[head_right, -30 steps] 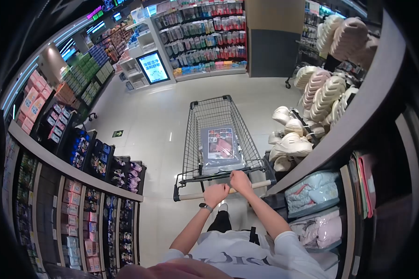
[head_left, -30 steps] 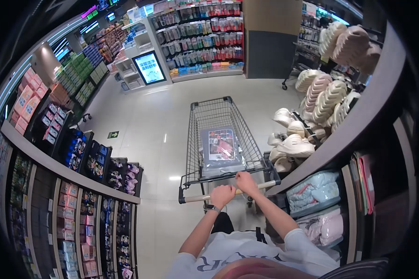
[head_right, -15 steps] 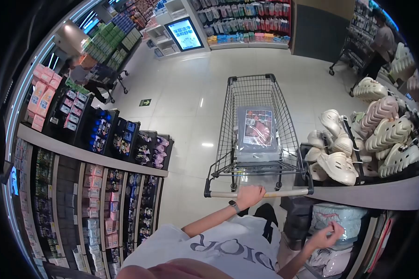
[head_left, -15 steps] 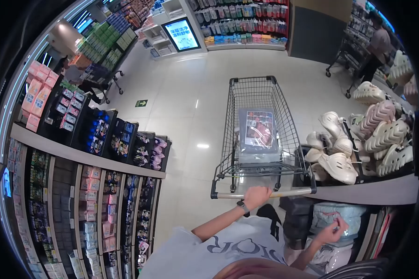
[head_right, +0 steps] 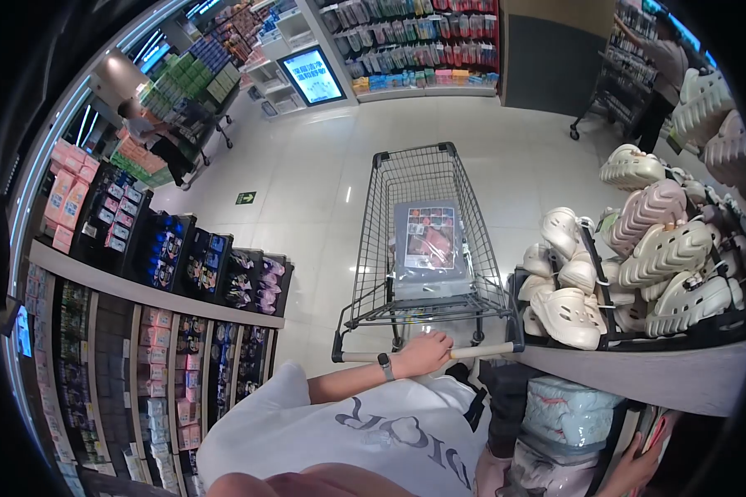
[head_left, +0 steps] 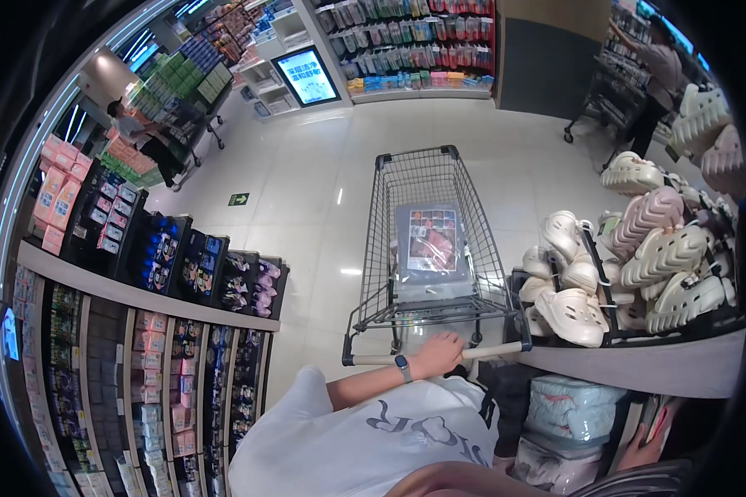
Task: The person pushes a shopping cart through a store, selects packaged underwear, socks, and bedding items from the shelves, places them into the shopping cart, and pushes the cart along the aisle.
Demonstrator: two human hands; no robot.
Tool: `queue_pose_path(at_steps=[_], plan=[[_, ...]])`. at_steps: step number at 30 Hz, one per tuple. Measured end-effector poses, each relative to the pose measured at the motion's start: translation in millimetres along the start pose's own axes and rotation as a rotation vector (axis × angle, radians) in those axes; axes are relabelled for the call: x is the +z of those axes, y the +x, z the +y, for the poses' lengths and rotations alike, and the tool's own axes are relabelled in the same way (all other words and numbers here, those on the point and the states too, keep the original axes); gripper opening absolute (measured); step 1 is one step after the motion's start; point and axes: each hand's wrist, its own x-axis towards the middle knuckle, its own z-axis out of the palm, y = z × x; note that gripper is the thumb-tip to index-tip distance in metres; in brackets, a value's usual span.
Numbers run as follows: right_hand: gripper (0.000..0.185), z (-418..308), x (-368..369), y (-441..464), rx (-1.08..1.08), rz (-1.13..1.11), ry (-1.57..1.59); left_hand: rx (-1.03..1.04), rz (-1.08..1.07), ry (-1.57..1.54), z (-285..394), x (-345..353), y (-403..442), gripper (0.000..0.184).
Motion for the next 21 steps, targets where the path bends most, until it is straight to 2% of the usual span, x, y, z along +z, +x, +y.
queue_pose_path(at_steps=[2,3,6,9,13,17,21], plan=[[0.047,4,-4,0,0.007,-0.039,0.005,0.065,-0.003,0.024,28,-11,16,0.024],[0.046,3,-7,-2,0.010,-0.058,-0.004,0.114,0.064,0.029,43,-15,22,0.024],[0.045,8,-16,-7,0.023,-0.093,-0.007,0.177,0.027,-0.013,88,-24,40,0.024],[0.044,12,-25,-15,0.047,-0.134,-0.011,0.338,0.064,-0.079,121,-14,45,0.024],[0.042,23,-28,-20,0.049,-0.146,-0.028,0.480,-0.240,-0.218,147,-20,39,0.027],[0.041,29,-31,-30,0.043,-0.161,-0.055,0.534,-0.341,-0.223,163,-36,34,0.026],[0.040,37,-38,-36,0.056,-0.183,-0.064,0.599,-0.354,-0.508,182,-53,30,0.024]])
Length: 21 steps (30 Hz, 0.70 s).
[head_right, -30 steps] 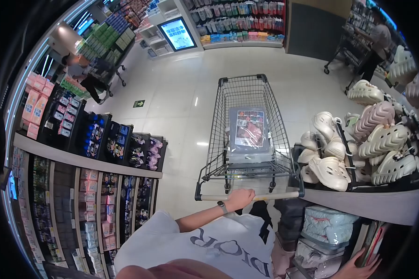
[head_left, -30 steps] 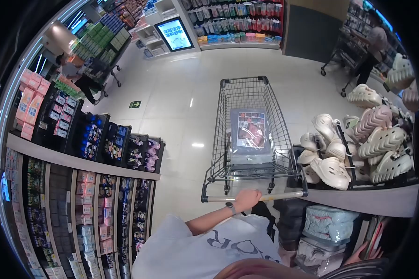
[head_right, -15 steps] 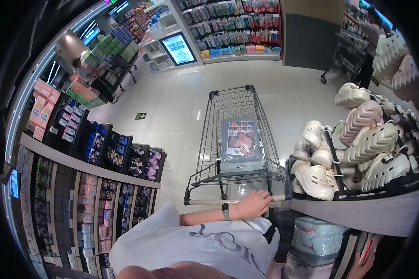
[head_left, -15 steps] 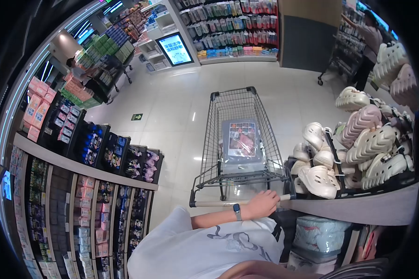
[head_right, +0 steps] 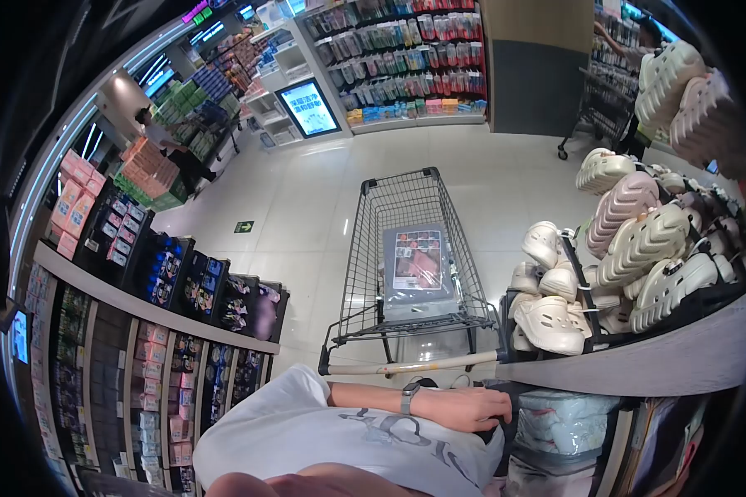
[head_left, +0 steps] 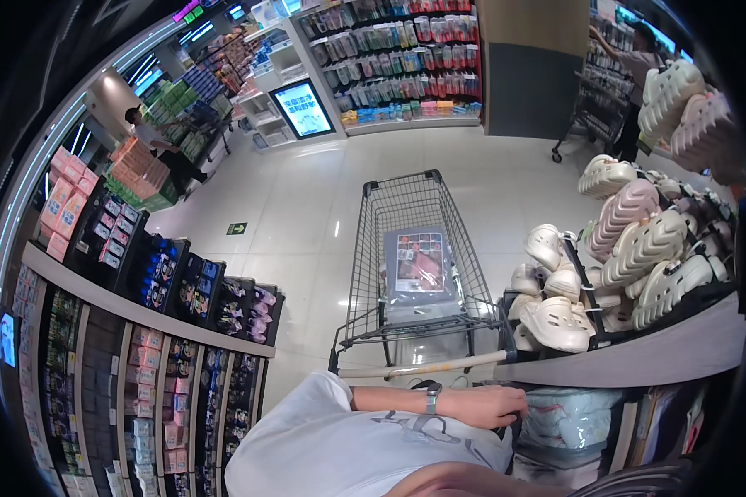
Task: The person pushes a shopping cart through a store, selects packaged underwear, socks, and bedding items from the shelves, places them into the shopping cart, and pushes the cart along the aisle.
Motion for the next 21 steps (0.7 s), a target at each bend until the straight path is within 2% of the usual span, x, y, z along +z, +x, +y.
queue_pose_path(at_steps=[2,5,6,7,9,12,14,15,16,17,18,19,20,21], plan=[[0.040,3,-4,-3,0.009,-0.010,0.004,0.010,0.015,-0.185,15,-1,11,0.022],[0.039,-5,-24,-2,0.043,-0.055,0.047,-0.014,-0.095,-0.455,19,12,47,0.021],[0.039,-6,-29,-1,0.057,-0.074,0.062,-0.071,-0.135,-0.631,23,20,58,0.022],[0.039,6,-29,-7,0.044,-0.094,0.053,-0.071,-0.175,-0.667,23,30,66,0.022],[0.042,74,16,-53,-0.043,0.063,-0.151,-0.066,-0.261,-0.731,24,48,78,0.024],[0.049,23,-26,-54,0.359,0.127,-0.182,-0.096,-0.377,-0.820,39,49,77,0.026],[0.046,87,21,-70,0.275,0.174,0.006,-0.162,-0.416,-0.893,46,51,73,0.026],[0.048,108,28,-106,0.269,0.190,0.066,-0.206,-0.457,-0.913,46,56,74,0.026],[0.065,96,26,-106,0.424,0.109,0.104,-0.177,-0.492,-0.939,45,60,74,0.026],[0.069,112,39,-116,0.493,0.131,0.155,-0.217,-0.511,-0.987,47,63,73,0.027],[0.068,106,31,-104,0.563,0.121,0.236,-0.220,-0.555,-0.919,48,66,75,0.027],[0.067,96,22,-86,0.559,0.219,0.177,-0.221,-0.583,-0.891,54,64,77,0.028],[0.060,72,-6,-54,0.530,0.269,0.198,-0.226,-0.613,-0.865,62,63,81,0.028],[0.049,83,-10,-50,0.554,0.251,0.059,-0.201,-0.612,-0.809,69,62,85,0.029]])
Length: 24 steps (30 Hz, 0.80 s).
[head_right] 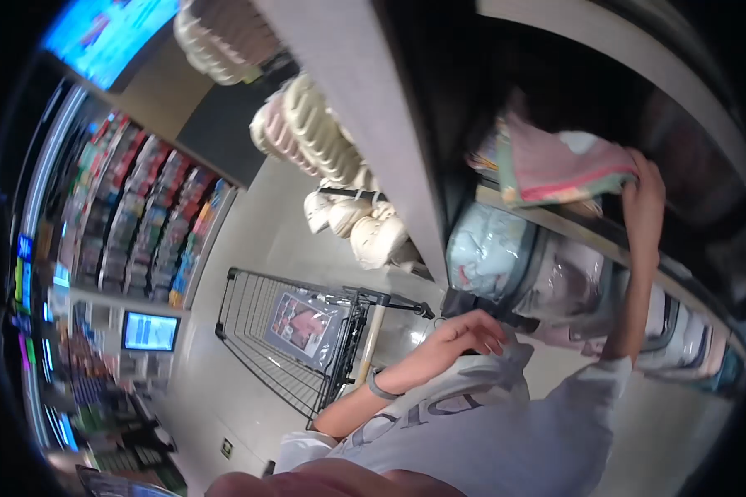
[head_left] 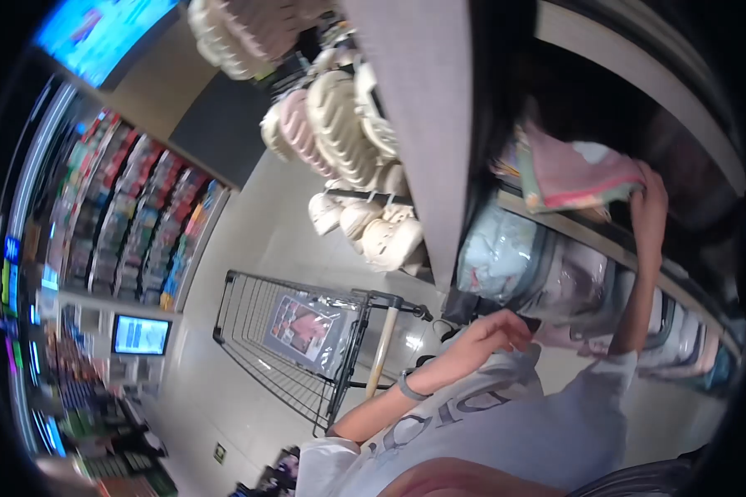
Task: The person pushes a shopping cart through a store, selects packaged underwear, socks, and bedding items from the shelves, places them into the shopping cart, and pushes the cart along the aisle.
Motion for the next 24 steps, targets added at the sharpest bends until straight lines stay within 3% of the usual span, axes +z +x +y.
queue_pose_path(at_steps=[3,6,10,12,14,17,18,20,22,24], plan=[[0.023,-22,-15,30,0.062,0.075,-0.095,-0.007,-0.030,-0.004,20,7,6,0.030],[0.030,3,1,40,0.282,0.087,-0.153,-0.007,0.011,-0.107,31,12,14,0.031],[0.035,-21,-14,42,0.135,0.090,-0.173,-0.046,-0.023,-0.260,37,14,26,0.040],[0.028,8,-8,55,0.182,0.004,-0.234,-0.090,-0.069,-0.311,48,19,41,0.045],[0.043,-33,-32,63,0.070,0.271,-0.103,-0.088,-0.131,-0.370,55,18,62,0.054],[0.042,-68,-59,53,0.239,0.127,-0.050,-0.045,-0.171,-0.553,69,23,95,0.063],[0.035,-74,-62,42,0.233,0.092,-0.056,-0.023,-0.201,-0.630,69,22,107,0.066],[0.035,-73,-46,8,-0.089,0.296,0.052,0.035,-0.254,-0.793,68,20,120,0.077],[0.047,-90,-39,-36,0.005,0.224,-0.006,0.151,-0.232,-0.892,62,12,124,0.079],[0.054,-101,-31,-81,0.157,0.200,-0.007,0.187,-0.098,-0.859,58,6,119,0.069]])
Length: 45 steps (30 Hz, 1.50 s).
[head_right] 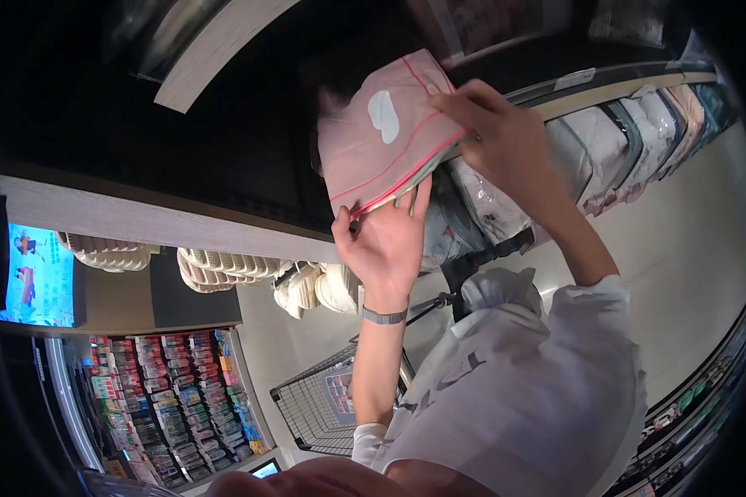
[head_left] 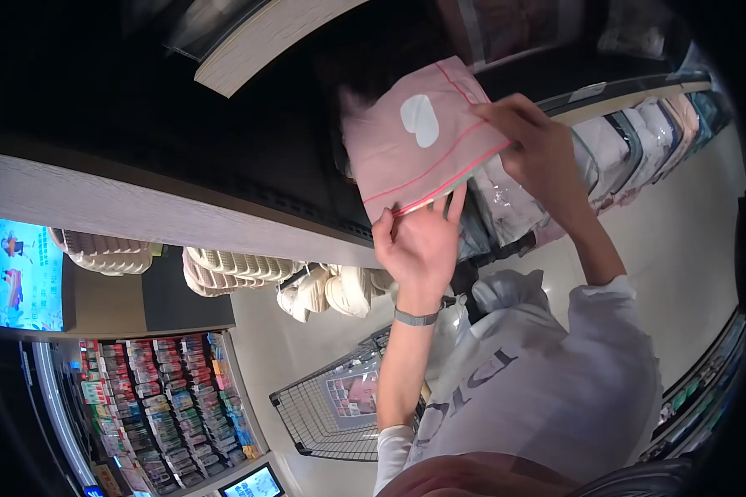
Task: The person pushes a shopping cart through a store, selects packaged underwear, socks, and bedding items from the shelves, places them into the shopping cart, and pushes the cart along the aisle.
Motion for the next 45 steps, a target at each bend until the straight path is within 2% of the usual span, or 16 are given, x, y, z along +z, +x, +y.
queue_pose_path(at_steps=[4,5,8,9,15,19,23,26,27,30,31,34,35,38,40,45], plan=[[0.060,-9,15,-57,0.133,0.095,0.237,0.073,0.271,0.306,1,-7,7,0.042],[0.063,-7,19,-61,0.141,0.143,0.282,0.047,0.342,0.335,3,-3,10,0.025],[0.072,5,26,-67,0.473,0.211,0.867,0.197,0.337,0.574,2,16,14,0.023],[0.081,15,19,-62,0.496,0.076,1.026,0.220,0.296,0.600,7,21,17,0.022],[0.083,13,24,-15,0.115,0.075,1.020,0.233,0.084,0.564,62,61,61,0.031],[0.089,6,35,1,0.022,0.161,0.503,0.264,-0.009,0.566,71,76,75,0.025],[0.097,9,52,-12,0.166,0.189,0.761,0.232,-0.015,0.537,76,79,86,0.022],[0.099,-11,47,-17,0.215,0.174,0.535,0.218,0.020,0.510,81,79,92,0.025],[0.089,-12,54,-15,0.304,0.228,0.540,0.212,0.047,0.528,82,82,93,0.024],[0.061,0,54,-1,0.483,0.041,0.388,0.214,0.074,0.806,89,84,99,0.028],[0.040,7,60,3,0.251,0.235,0.235,0.235,0.102,0.882,87,89,96,0.030],[0.037,8,55,11,0.339,0.324,0.379,0.264,0.109,0.912,95,90,95,0.032],[0.032,7,57,12,0.346,0.382,0.505,0.271,0.076,0.666,98,90,96,0.028],[0.028,-11,65,2,0.449,0.411,0.568,0.029,-0.064,0.091,96,85,93,0.027],[0.023,-19,78,-17,0.416,0.413,0.574,0.015,0.001,0.044,87,85,85,0.028],[0.018,-8,70,-28,0.218,0.394,0.527,0.098,0.086,0.277,79,79,73,0.024]])
